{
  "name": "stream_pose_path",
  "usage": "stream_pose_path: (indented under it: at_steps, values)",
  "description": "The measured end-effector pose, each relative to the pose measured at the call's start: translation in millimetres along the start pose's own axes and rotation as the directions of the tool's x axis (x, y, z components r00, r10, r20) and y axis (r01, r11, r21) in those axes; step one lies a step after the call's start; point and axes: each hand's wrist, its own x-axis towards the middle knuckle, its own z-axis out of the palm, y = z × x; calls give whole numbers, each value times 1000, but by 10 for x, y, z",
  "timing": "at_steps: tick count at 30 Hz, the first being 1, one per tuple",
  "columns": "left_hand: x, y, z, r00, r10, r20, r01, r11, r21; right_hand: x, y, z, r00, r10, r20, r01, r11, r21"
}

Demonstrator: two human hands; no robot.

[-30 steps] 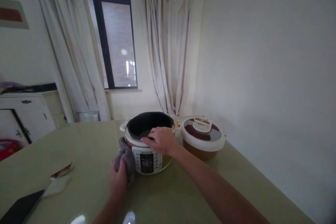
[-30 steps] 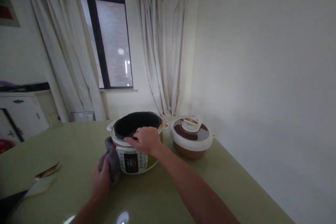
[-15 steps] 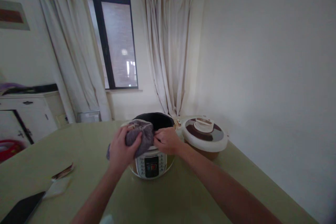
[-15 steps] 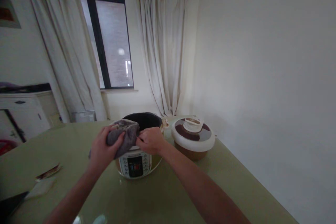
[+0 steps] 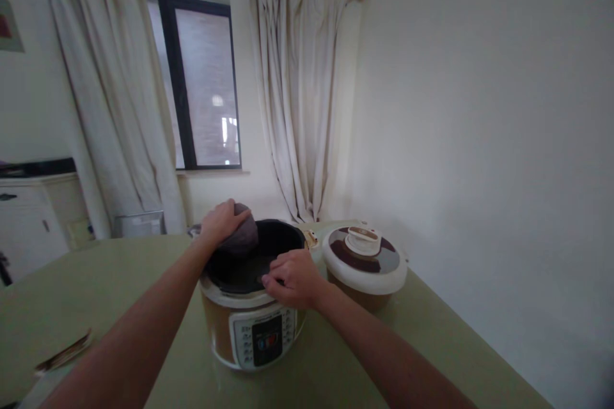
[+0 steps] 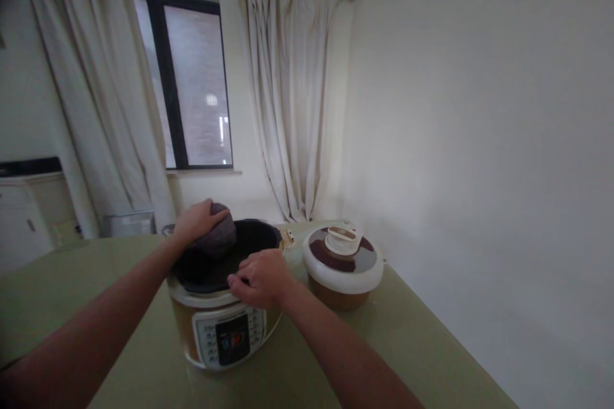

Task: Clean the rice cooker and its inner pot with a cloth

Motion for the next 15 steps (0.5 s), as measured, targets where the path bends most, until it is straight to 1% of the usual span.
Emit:
stream_pose_path:
  at_steps: [2,4,6,7,8,9,10,11,12,13,14,15]
  values:
    - [72,361,126,985,170,44,-168,985,-30,1,-3,9,1000,7,2,-7,1000,-7]
    - [95,718,241,944,319,83,-313,947,-76,3,-5,10,1000,13,3,-13,1000,-13]
    - [91,973,292,906,412,93,-401,908,-119,6,-7,8,1000,15,4,-15,1000,-21]
    - [88,1039,279,900,429,82,-417,900,-130,7,-8,6,1000,16,6,-15,1000,-24]
    - [90,1057,236,904,423,59,-413,901,-134,8,-11,5,1000,17,8,-16,1000,-25]
    - [98,1029,164,918,395,28,-389,912,-130,9,-13,4,1000,20,11,-19,1000,-24]
    - [112,961,67,938,347,-10,-345,931,-119,9,-17,5,1000,26,13,-26,999,-23]
    - [130,862,-48,959,274,-72,-281,953,-111,10,-20,7,999,34,13,-34,999,-21]
    - [150,744,-172,970,189,-154,-207,972,-111,10,-24,10,999,42,11,-41,999,-19]
    - [167,618,-296,962,96,-256,-131,984,-124,10,-27,14,999,49,9,-49,999,-18]
    - [178,496,-411,914,-5,-406,-73,982,-174,10,-31,17,998,55,6,-55,998,-16]
    - [182,385,-513,850,-58,-524,-71,973,-221,10,-34,20,998,59,4,-59,998,-14]
